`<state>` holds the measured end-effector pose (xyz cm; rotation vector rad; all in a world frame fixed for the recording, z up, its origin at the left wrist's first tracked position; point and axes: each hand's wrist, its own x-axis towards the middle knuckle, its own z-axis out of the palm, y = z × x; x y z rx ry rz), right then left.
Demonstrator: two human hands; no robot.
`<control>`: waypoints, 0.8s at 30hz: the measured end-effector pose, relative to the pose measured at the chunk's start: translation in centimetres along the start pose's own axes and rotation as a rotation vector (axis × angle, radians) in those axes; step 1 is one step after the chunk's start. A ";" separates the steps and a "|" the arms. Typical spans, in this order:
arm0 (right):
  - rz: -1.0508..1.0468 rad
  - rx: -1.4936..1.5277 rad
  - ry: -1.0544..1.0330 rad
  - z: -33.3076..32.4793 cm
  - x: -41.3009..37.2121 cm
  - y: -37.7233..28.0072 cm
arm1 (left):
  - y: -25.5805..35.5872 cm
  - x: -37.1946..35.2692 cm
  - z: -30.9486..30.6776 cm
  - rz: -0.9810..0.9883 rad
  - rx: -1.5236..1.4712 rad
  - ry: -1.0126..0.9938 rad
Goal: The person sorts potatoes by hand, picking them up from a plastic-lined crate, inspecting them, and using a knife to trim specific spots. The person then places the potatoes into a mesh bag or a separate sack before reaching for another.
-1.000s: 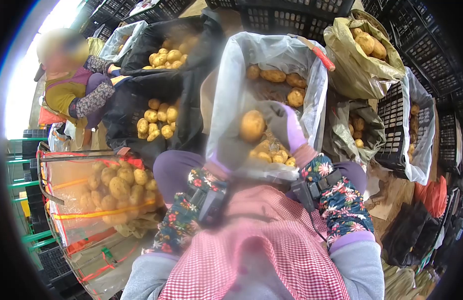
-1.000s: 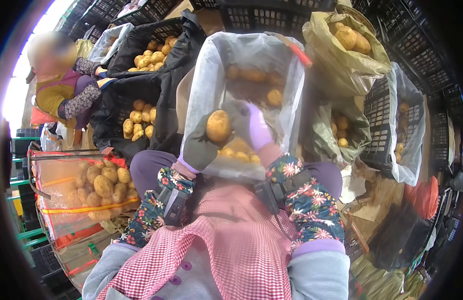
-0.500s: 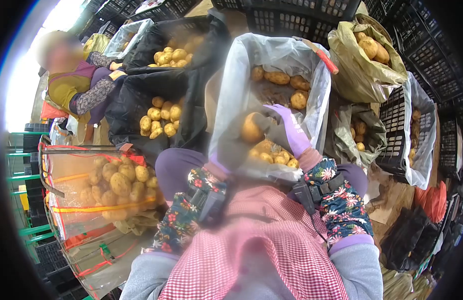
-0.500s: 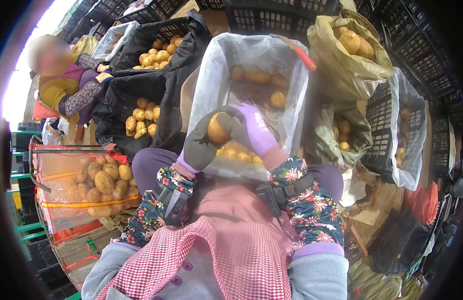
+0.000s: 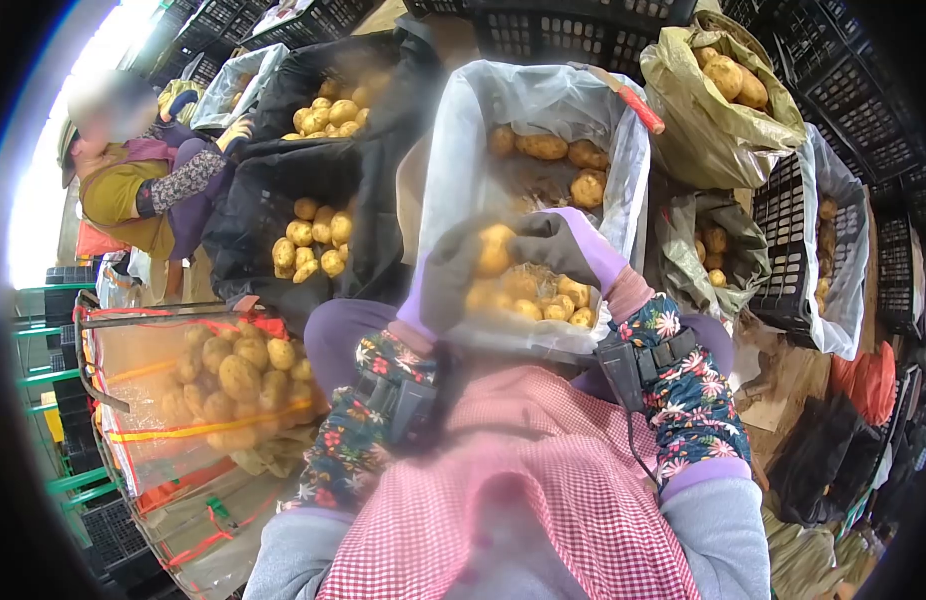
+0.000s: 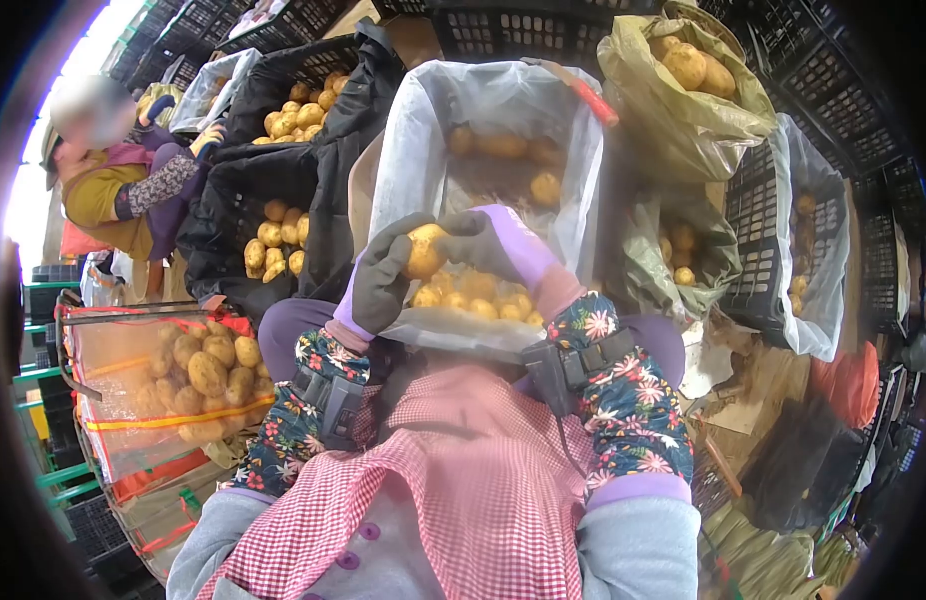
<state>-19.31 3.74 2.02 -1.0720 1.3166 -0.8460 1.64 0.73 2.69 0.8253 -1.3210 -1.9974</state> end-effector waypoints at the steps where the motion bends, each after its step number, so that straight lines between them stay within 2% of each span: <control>1: 0.045 -0.030 0.015 0.0 0.1 0.0 | 0.0 0.0 0.1 0.003 -0.002 -0.005; 4: -0.001 0.173 -0.066 -0.3 0.1 0.1 | -0.1 -0.2 -0.1 0.016 -0.063 -0.005; 7: -0.038 0.037 -0.033 0.5 0.1 0.4 | -0.3 -0.2 -0.3 0.019 -0.089 -0.013; 10: -0.011 0.079 -0.067 0.5 0.5 1.2 | -0.7 -0.6 -0.5 -0.012 -0.094 -0.003; 13: 0.070 -0.023 0.009 0.7 0.8 1.2 | -1.1 -0.6 0.0 -0.017 -0.129 0.013; 14: 0.064 0.041 -0.007 0.7 0.9 1.2 | -1.1 -0.7 -0.1 -0.012 -0.142 0.022; 16: 0.054 0.171 -0.037 0.7 0.9 1.0 | -1.1 -0.5 -0.7 0.078 0.266 0.031; 18: 0.026 0.213 -0.016 1.2 0.5 0.8 | -1.2 -0.4 -0.7 0.084 0.368 0.041; 20: 0.012 0.248 -0.032 1.3 0.6 1.1 | -1.2 -0.5 -0.4 0.011 0.173 0.056; 22: 0.010 0.275 -0.081 1.1 1.5 2.4 | -1.6 -0.6 -0.5 0.055 0.274 0.052; 24: 0.026 0.207 -0.007 1.5 1.8 3.5 | -2.1 -0.5 -0.4 0.026 0.117 0.046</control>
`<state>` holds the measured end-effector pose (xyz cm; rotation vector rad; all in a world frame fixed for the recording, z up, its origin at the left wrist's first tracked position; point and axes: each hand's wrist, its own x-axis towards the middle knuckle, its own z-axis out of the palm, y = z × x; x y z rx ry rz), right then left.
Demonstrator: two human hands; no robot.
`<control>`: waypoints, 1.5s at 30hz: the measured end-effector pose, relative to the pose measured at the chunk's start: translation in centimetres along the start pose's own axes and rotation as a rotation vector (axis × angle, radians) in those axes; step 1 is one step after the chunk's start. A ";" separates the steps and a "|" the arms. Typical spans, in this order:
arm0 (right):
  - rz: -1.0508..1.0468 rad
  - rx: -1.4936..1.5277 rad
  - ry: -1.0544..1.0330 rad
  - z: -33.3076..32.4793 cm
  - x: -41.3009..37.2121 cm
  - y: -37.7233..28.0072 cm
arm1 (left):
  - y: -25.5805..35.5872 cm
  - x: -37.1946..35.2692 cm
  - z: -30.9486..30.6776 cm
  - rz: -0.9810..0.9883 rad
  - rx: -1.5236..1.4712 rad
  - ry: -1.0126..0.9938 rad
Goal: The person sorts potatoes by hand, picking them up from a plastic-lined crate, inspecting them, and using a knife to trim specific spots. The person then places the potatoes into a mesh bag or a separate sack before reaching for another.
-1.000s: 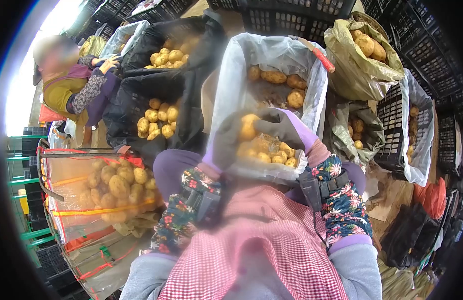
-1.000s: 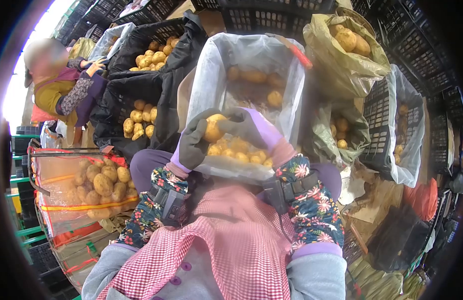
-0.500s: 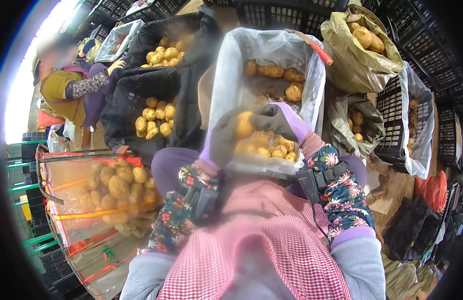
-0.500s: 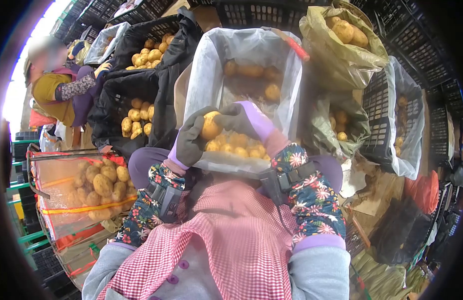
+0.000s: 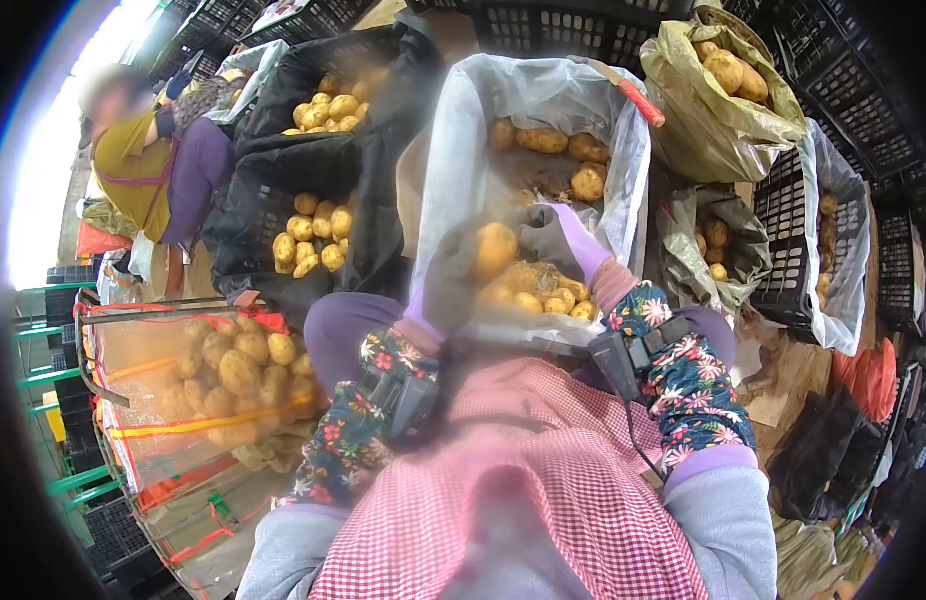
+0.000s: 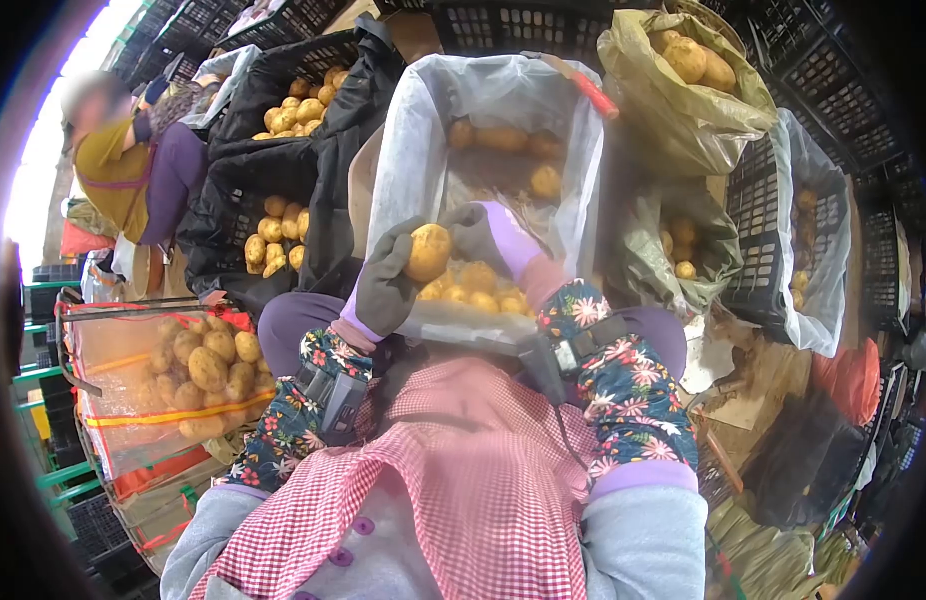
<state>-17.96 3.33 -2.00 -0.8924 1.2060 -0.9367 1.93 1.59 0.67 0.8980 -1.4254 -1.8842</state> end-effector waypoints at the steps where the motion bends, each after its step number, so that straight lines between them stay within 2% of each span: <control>1: 0.002 -0.036 0.032 0.1 0.3 0.3 | -0.2 0.1 0.1 -0.054 -0.202 0.000; 2: 0.003 0.028 -0.003 0.0 0.3 0.5 | -0.3 -0.1 0.2 -0.108 -0.405 0.004; 4: 0.002 0.157 -0.068 -0.1 -0.7 -1.0 | 0.0 -0.1 0.2 0.045 -0.123 -0.026; 8: -0.132 0.010 -0.084 1.0 -1.4 -2.2 | 0.5 -0.4 -0.8 0.173 0.583 -0.062; 10: -0.161 -0.061 -0.034 1.6 -1.3 -1.3 | 1.2 -0.4 -0.4 0.102 0.301 -0.068; 11: -0.170 0.005 -0.077 1.4 -1.2 -1.1 | 1.4 -0.4 -0.2 0.064 0.160 -0.071; 13: -0.187 0.130 -0.165 0.9 -1.2 -1.5 | 0.2 0.2 -0.5 -0.065 0.126 -0.092; 16: -0.099 -0.038 -0.067 0.2 -1.3 -2.1 | -0.3 0.4 -1.0 -0.192 0.136 -0.116; 18: -0.065 0.028 0.000 0.2 -0.9 -2.4 | -0.4 0.4 -0.8 -0.117 0.163 -0.135; 19: -0.044 0.063 0.035 0.4 -0.9 -2.6 | -0.8 -0.1 -0.6 -0.015 0.174 -0.138; 22: -0.314 -0.535 0.140 2.0 -2.4 -3.1 | -0.5 -0.1 0.1 0.093 0.239 -0.133; 24: -0.324 -0.153 0.145 1.1 -0.4 0.8 | -0.4 0.0 0.6 0.063 0.237 -0.102; 26: -0.090 0.253 0.044 -1.0 0.4 1.1 | -0.6 0.1 0.9 0.015 0.162 -0.063; 27: 0.000 0.300 0.026 -1.0 0.5 0.4 | -0.8 0.1 1.1 -0.005 0.115 -0.050; 30: -0.212 -0.139 0.146 0.8 -1.1 -1.4 | -0.8 0.6 0.9 -0.043 -0.079 -0.059; 31: -0.430 -0.427 0.182 1.3 -0.9 -0.4 | -0.6 0.4 0.4 -0.079 -0.133 -0.080; 33: -0.301 -0.267 0.128 1.9 -1.6 -1.3 | -0.3 0.1 0.5 -0.038 -0.114 -0.101; 35: -0.214 -0.140 0.055 1.6 -1.7 -0.9 | 0.2 -0.2 1.8 0.115 0.035 -0.108; 38: -0.177 -0.324 0.209 0.2 -0.1 1.7 | 0.6 -0.1 2.7 -0.178 -0.544 0.005; 41: -0.124 -0.186 0.308 1.0 -0.7 0.1 | 1.0 -0.3 2.7 -0.172 -0.507 -0.037; 43: -0.234 -0.280 0.260 2.1 -1.4 -0.5 | 0.0 0.0 2.0 0.014 -0.267 -0.037; 44: -0.285 -0.323 0.237 2.8 -1.9 -0.8 | -0.5 -0.1 1.8 0.019 -0.257 -0.036; 45: -0.252 -0.453 0.275 3.2 -2.7 -2.3 | -0.6 0.0 1.7 0.023 -0.247 -0.034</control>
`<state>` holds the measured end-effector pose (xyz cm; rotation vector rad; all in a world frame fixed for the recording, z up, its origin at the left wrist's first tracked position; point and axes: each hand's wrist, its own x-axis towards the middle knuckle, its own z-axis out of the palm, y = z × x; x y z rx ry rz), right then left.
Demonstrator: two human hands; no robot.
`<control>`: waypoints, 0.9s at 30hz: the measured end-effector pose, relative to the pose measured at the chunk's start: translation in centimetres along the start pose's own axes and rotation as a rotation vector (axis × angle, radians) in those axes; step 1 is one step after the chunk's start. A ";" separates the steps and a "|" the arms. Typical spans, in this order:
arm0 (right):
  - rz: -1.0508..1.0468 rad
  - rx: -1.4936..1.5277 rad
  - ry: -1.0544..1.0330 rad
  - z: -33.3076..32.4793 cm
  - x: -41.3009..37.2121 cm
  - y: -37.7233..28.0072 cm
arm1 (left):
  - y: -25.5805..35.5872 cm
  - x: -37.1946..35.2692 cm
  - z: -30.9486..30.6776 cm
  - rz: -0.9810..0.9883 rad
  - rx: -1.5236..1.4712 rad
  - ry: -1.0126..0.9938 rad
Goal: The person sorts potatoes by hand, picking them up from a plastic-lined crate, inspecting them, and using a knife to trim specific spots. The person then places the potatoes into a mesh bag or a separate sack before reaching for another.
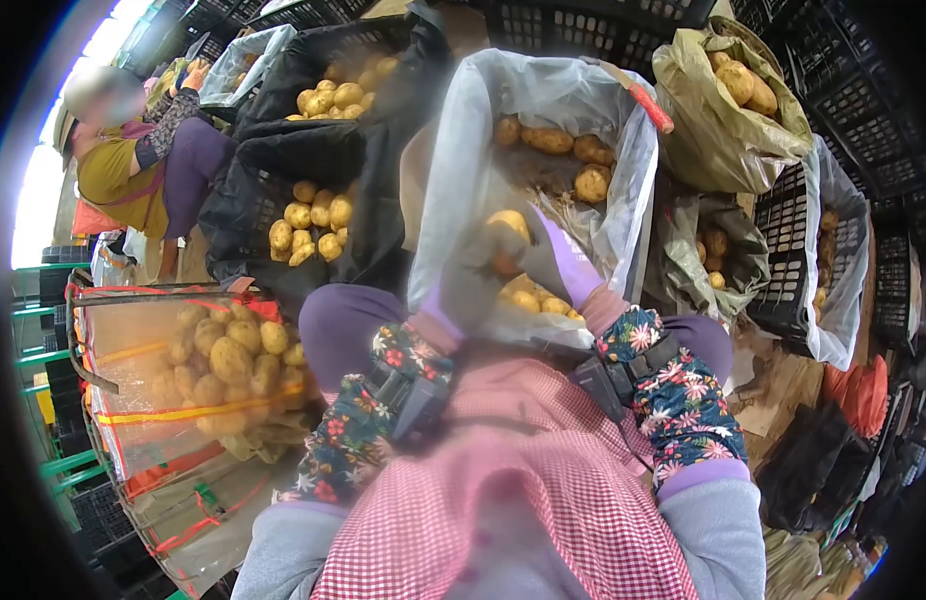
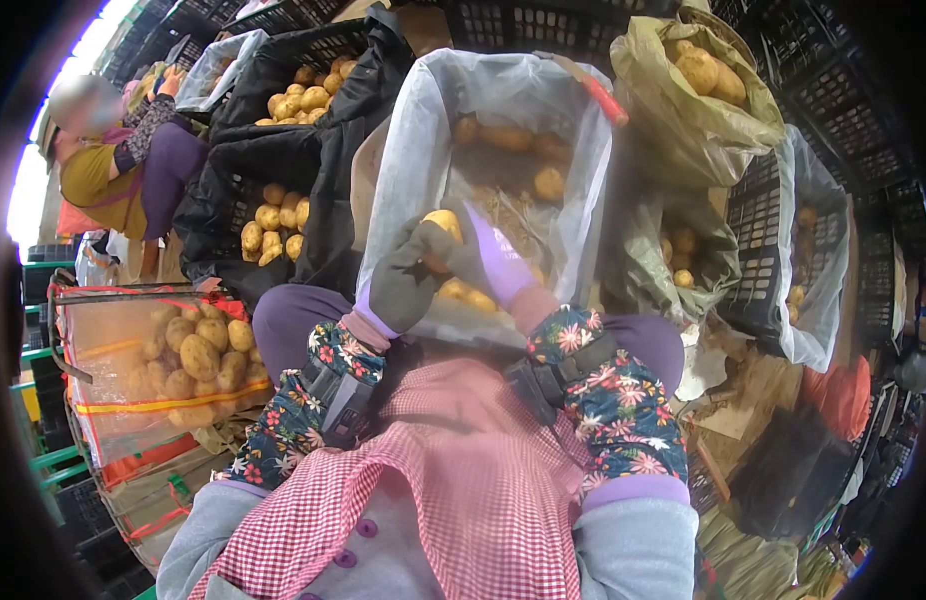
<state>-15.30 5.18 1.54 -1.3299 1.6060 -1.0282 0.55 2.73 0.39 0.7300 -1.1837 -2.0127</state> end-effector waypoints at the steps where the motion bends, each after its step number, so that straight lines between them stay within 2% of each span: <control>1: 0.018 0.016 0.000 -0.1 -0.4 -0.3 | 0.4 -0.1 0.3 -0.082 -0.103 0.015; 3: 0.042 0.038 0.009 -0.7 -0.3 -0.4 | 0.8 0.3 1.0 -0.163 -0.248 0.044; 6: 0.246 0.173 -0.028 -1.1 0.9 1.5 | 0.6 -0.1 1.6 -0.164 -0.308 0.089; 8: 0.222 0.339 -0.017 -0.7 1.4 2.4 | 0.7 0.1 1.3 -0.147 -0.247 0.079; 9: 0.214 0.424 -0.013 -0.6 1.4 1.8 | 1.1 0.1 1.4 -0.190 -0.354 0.110; 11: -0.171 0.158 0.045 -0.5 0.2 0.6 | 2.2 0.6 1.4 -0.276 -0.565 0.169; 13: -0.287 -0.063 0.011 -1.5 -0.1 -1.6 | -1.6 1.1 -2.8 -0.168 -0.419 -0.077; 15: -0.117 -0.224 -0.115 -2.3 -0.4 -2.9 | -4.8 0.6 -5.4 -0.074 -0.152 -0.187; 16: -0.185 -0.185 -0.058 -1.4 -0.1 -0.9 | -5.7 0.4 -5.9 -0.022 0.041 -0.181; 19: -0.177 -0.344 0.042 -0.5 0.7 3.6 | -7.4 0.8 -6.1 0.159 0.615 -0.161; 21: -0.023 -0.055 0.006 -0.4 0.8 3.6 | -6.5 0.3 -5.3 0.114 0.622 -0.053; 22: 0.049 0.083 -0.014 -0.7 1.1 3.1 | -3.6 0.3 -2.8 0.025 0.429 0.043; 24: -0.208 -0.100 -0.015 -0.5 0.9 1.6 | -2.2 0.7 -1.8 -0.088 0.324 0.079; 25: -0.342 -0.188 -0.018 -0.2 0.7 1.0 | -2.2 1.0 -2.3 -0.115 0.418 0.025; 26: -0.256 -0.475 -0.009 0.8 0.4 2.9 | -2.2 0.8 -2.9 -0.095 0.467 0.037; 27: -0.238 -0.479 -0.039 0.6 0.2 2.3 | -1.8 0.6 -3.0 -0.076 0.516 0.049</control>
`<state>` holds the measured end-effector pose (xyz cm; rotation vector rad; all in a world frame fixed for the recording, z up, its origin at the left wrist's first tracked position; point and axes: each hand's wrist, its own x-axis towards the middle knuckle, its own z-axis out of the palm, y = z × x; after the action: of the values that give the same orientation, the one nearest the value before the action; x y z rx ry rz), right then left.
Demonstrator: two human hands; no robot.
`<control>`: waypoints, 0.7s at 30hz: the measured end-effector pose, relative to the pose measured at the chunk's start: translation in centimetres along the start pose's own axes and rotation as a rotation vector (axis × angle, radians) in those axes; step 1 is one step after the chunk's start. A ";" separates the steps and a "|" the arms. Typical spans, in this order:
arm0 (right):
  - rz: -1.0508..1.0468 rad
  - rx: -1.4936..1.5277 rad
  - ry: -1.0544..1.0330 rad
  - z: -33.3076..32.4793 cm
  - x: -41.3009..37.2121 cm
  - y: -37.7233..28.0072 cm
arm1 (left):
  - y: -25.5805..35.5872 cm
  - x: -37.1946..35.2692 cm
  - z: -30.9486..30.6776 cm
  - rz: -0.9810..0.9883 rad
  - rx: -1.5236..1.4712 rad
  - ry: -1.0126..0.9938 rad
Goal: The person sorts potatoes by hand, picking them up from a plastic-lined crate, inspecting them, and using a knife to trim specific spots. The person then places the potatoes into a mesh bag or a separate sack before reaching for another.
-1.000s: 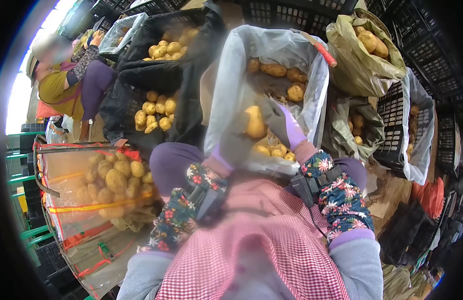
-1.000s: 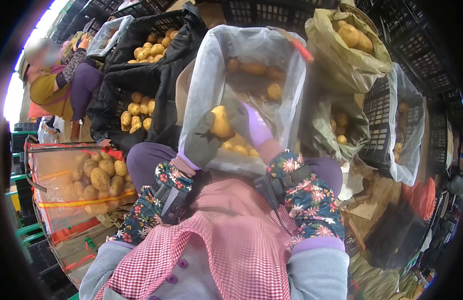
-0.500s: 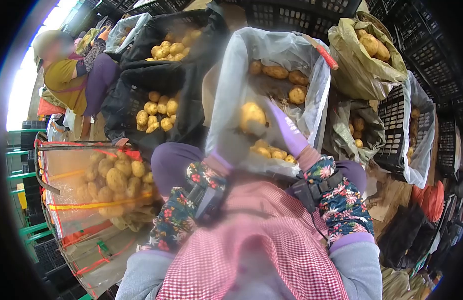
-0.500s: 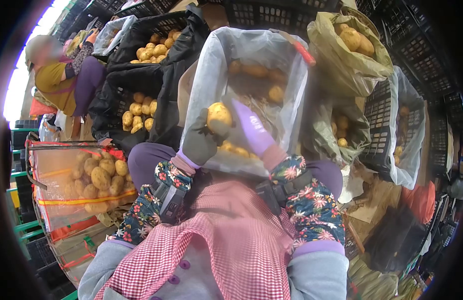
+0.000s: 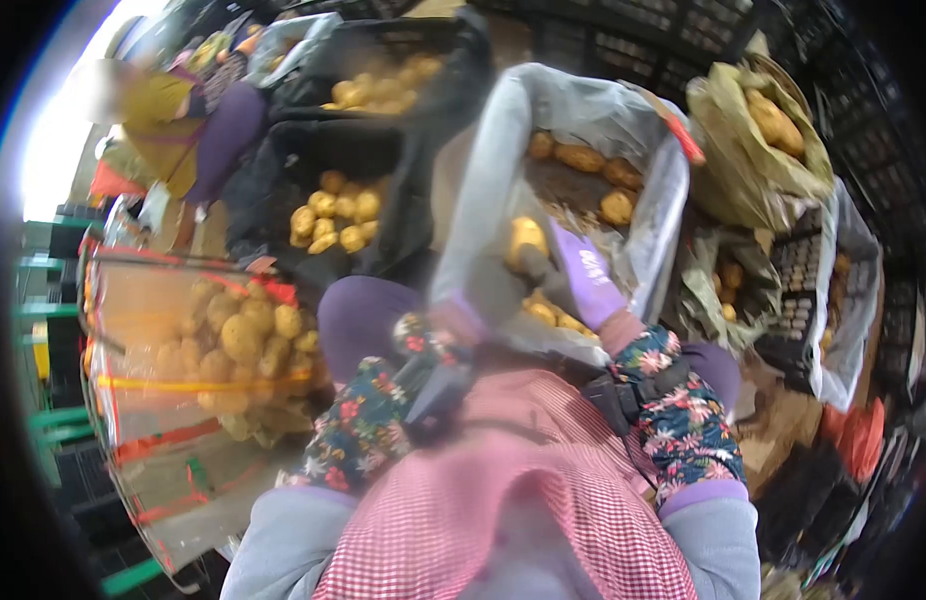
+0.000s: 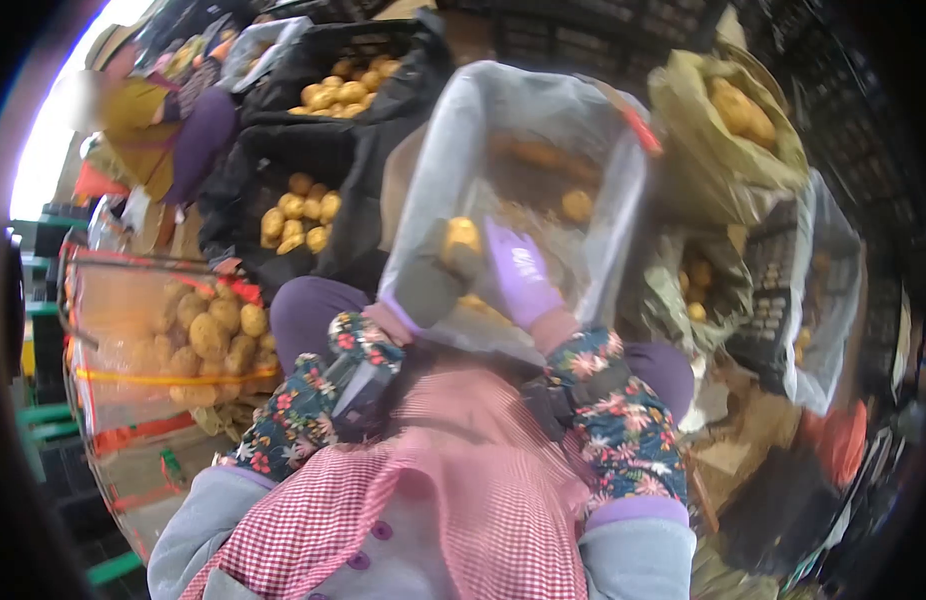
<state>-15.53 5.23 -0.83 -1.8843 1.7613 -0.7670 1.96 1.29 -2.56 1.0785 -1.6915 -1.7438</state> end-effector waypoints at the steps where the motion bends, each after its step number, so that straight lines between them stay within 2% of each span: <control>1: 0.001 0.001 -0.036 -1.0 0.1 -0.6 | 1.4 -0.7 0.8 0.045 0.001 0.090; 2: 0.004 -0.002 -0.065 -1.6 0.3 -0.7 | 2.3 -0.6 1.5 0.096 0.004 0.174; 4: 0.062 0.240 0.070 0.0 0.7 1.8 | 2.9 0.7 0.9 -0.087 -0.839 0.126; 5: 0.227 0.239 0.019 -0.3 0.7 2.4 | 3.4 1.7 -0.7 -0.155 -0.909 0.149; 6: 0.214 0.263 0.073 -0.3 1.0 2.6 | 3.7 2.4 -2.8 -0.018 -0.619 0.111; 7: 0.205 0.284 0.129 -0.3 1.2 3.2 | 4.1 2.8 -5.7 0.241 0.013 0.109; 8: 0.201 0.303 0.189 -0.4 1.3 3.8 | 4.1 3.2 -8.8 0.532 0.732 0.255; 9: 0.224 0.353 0.236 -0.5 1.3 4.0 | 3.9 3.5 -12.4 0.572 1.030 0.384; 11: 0.238 0.393 0.234 -1.5 1.3 3.6 | 2.7 3.5 -18.6 0.330 0.814 0.483; 13: 0.217 0.371 0.251 -1.7 1.6 4.4 | 2.2 3.8 -22.3 -0.112 -0.042 0.618; 14: 0.239 0.372 0.247 -1.0 1.5 5.1 | 2.1 3.5 -23.2 -0.256 -0.276 0.721; 16: 0.277 0.381 0.224 0.7 1.8 6.4 | 2.9 3.6 -22.8 -0.198 -0.182 0.650; 17: 0.273 0.322 0.134 1.3 2.2 6.9 | 3.4 3.7 -22.0 -0.157 -0.129 0.607; 19: 0.275 0.205 -0.050 2.1 3.3 7.6 | 4.3 4.4 -18.5 0.063 0.022 0.439; 21: 0.420 0.086 -0.228 3.1 5.1 8.1 | 4.7 5.6 -14.5 0.276 0.142 0.314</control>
<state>-19.31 -0.72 -8.01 -1.4116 1.8523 -0.4432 9.46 -12.40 1.98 1.0573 -1.6884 -1.2302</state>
